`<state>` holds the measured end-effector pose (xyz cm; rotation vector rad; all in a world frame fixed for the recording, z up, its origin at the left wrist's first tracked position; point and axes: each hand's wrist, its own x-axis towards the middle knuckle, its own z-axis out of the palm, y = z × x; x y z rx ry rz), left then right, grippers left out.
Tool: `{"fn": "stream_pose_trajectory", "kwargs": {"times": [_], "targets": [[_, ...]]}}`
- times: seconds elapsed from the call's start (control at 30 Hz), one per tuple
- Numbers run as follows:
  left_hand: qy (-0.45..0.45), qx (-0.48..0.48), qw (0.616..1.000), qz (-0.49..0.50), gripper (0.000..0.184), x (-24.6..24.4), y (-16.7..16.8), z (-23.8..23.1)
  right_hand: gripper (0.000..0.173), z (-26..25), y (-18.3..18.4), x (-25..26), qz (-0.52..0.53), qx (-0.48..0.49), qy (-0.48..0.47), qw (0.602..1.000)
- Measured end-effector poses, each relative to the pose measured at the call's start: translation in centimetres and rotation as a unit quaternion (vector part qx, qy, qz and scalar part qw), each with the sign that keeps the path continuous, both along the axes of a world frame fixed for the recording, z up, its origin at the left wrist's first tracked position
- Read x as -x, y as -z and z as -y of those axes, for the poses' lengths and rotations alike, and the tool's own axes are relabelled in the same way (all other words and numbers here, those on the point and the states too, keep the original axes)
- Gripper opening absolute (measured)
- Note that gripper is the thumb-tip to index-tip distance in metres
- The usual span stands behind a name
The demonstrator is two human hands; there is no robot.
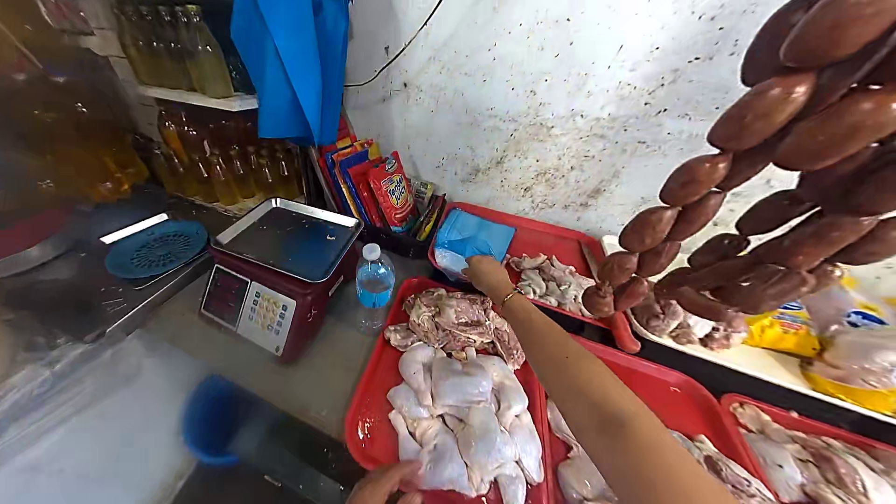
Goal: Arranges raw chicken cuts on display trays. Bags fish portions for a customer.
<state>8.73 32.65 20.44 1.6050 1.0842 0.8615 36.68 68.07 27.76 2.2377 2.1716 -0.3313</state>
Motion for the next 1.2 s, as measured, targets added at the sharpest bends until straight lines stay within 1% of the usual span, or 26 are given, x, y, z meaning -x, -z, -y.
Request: {"fn": "stream_pose_trajectory", "kwargs": {"times": [0.07,0.2,0.27,0.4,0.47,0.53,0.63,0.73,0.77,0.83,0.9,0.97,1.07,1.13,1.2], "targets": [[0.020,-0.067,0.998,-0.007,0.033,-1.9,-1.9,-4.7,0.038,-0.2,0.0,-0.5,0.013,0.003,0.006,1.000],[0.053,-0.119,0.991,-0.040,0.031,-5.6,-4.2,-13.1,0.030,-0.1,-0.2,-1.6,0.041,0.010,0.022,0.999],[0.060,-0.138,0.986,-0.073,0.032,-7.8,-5.1,-16.8,0.031,-0.2,-0.5,-2.4,0.002,-0.003,0.026,1.000],[0.093,-0.181,0.961,-0.186,0.039,-12.9,-6.1,-24.2,0.030,-0.1,-1.7,-3.5,-0.134,-0.046,0.034,0.989],[0.112,-0.188,0.944,-0.248,0.043,-15.4,-6.1,-27.3,0.031,0.1,-2.3,-3.4,-0.151,-0.038,0.039,0.987],[0.109,-0.184,0.933,-0.291,0.046,-17.6,-5.3,-29.6,0.032,0.1,-2.1,-3.4,-0.131,-0.025,0.038,0.990],[0.088,-0.173,0.923,-0.332,0.044,-19.6,-4.1,-31.4,0.037,-0.1,-1.2,-3.8,-0.084,0.010,0.020,0.996],[0.060,-0.180,0.919,-0.345,0.039,-19.8,-3.7,-30.8,0.029,0.0,-0.6,-4.0,-0.043,0.017,0.017,0.999],[0.039,-0.195,0.921,-0.336,0.037,-19.6,-3.4,-30.5,0.029,0.0,-0.4,-4.1,-0.044,0.007,0.020,0.999],[-0.017,-0.258,0.920,-0.295,0.034,-19.2,-2.8,-30.3,0.030,-0.2,-0.5,-4.4,-0.070,-0.017,0.034,0.997],[-0.038,-0.304,0.915,-0.264,0.035,-19.0,-2.7,-30.9,0.030,-0.3,-0.9,-4.5,-0.117,-0.044,0.057,0.990],[0.003,-0.291,0.916,-0.276,0.040,-19.3,-3.1,-31.8,0.028,-0.1,-1.4,-4.6,-0.158,-0.066,0.068,0.983],[0.075,-0.226,0.916,-0.322,0.054,-20.4,-3.3,-33.3,0.021,0.6,-2.2,-4.9,-0.219,-0.102,0.079,0.967],[0.079,-0.217,0.915,-0.330,0.060,-21.1,-3.1,-33.8,0.018,1.2,-2.7,-5.3,-0.245,-0.126,0.083,0.958],[0.076,-0.194,0.915,-0.346,0.059,-21.6,-3.2,-33.8,0.018,1.7,-3.1,-5.7,-0.271,-0.144,0.089,0.948]]}}
